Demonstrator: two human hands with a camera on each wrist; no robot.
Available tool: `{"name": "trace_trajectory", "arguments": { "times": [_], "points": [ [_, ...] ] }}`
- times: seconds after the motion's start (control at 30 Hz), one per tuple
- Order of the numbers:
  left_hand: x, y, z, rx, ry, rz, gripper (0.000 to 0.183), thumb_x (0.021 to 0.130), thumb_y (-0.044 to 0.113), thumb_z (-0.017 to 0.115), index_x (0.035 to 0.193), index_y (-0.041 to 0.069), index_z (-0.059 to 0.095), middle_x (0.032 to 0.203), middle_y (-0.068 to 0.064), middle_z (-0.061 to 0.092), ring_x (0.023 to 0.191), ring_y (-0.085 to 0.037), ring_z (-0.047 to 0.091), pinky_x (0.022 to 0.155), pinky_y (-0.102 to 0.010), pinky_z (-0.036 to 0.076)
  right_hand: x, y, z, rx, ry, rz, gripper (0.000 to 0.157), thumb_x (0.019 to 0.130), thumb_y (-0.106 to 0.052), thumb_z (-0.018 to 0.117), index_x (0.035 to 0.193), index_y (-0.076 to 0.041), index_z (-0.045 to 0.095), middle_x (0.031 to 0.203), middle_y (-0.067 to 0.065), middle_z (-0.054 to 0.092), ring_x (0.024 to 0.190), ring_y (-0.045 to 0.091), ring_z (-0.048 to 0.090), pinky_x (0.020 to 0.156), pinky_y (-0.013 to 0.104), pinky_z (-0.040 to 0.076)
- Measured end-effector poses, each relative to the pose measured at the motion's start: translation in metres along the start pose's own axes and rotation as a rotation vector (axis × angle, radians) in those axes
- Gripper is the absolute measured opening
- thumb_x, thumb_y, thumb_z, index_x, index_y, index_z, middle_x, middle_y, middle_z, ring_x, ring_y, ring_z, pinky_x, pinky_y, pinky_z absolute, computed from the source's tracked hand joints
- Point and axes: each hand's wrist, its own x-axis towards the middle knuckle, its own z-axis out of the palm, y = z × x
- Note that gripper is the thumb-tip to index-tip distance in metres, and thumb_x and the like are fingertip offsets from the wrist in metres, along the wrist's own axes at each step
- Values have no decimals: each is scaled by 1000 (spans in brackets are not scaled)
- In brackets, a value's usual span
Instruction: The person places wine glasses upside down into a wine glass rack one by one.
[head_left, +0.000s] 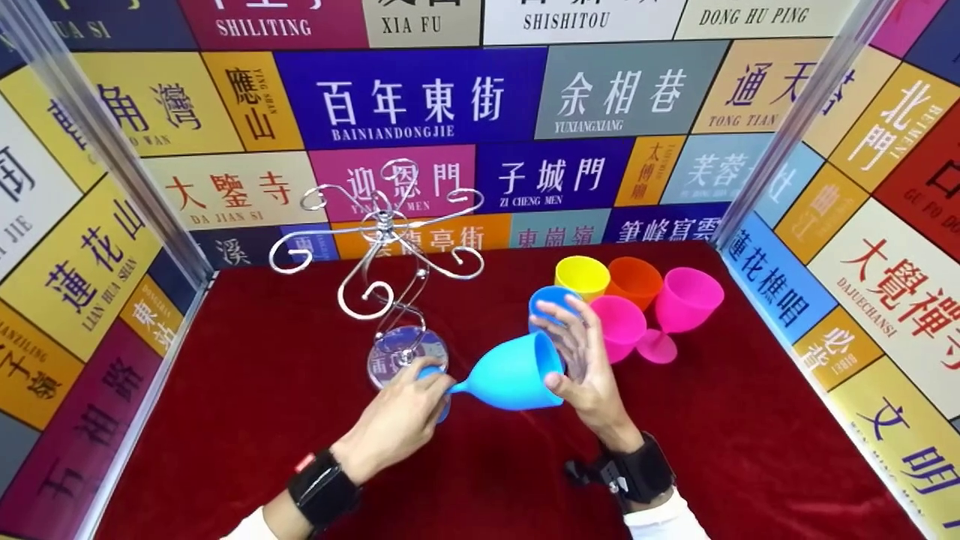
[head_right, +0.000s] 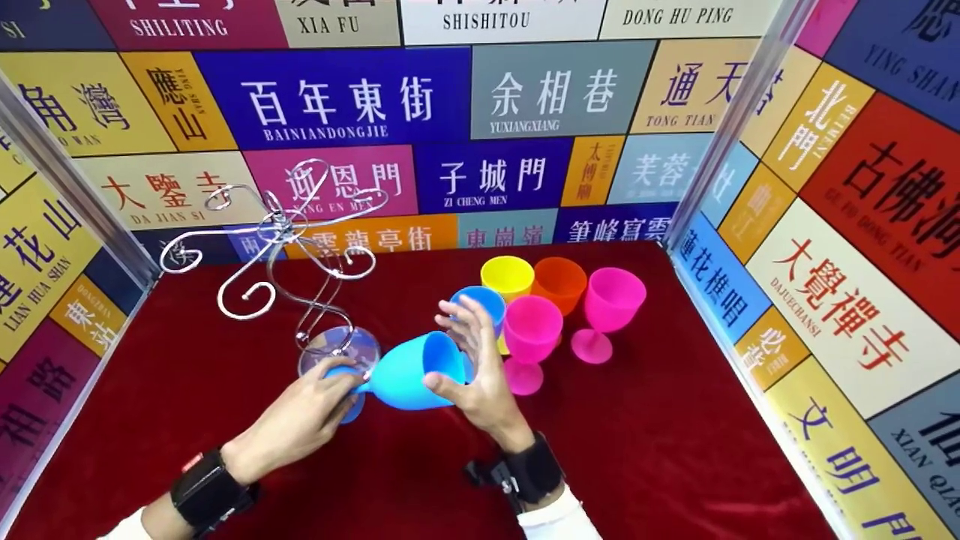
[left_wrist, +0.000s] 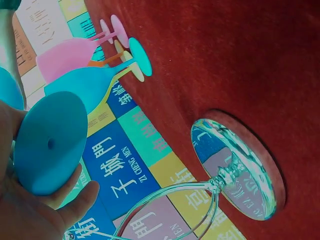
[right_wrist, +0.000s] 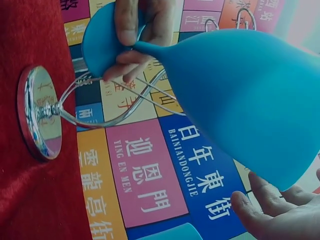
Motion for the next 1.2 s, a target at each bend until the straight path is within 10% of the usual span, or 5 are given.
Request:
{"name": "trace_trajectory", "arguments": {
  "times": [0.5,1.2],
  "points": [
    [-2,8,-30,417,-128,162,20,83,11,66,103,12,65,109,-2,71,122,-26,56,101,-42,51,1,-3,2,-101,-19,-58,88,87,-39,72,147,7,26,143,33,43,135,38,45,117,36,36],
    [13,13,-65,665,-218,357,11,92,16,60,102,14,65,107,0,73,117,-27,57,96,-42,52,-7,-11,12,-365,-163,-20,82,82,-42,76,147,-8,39,143,10,53,134,27,49,116,33,37]
  ]
}}
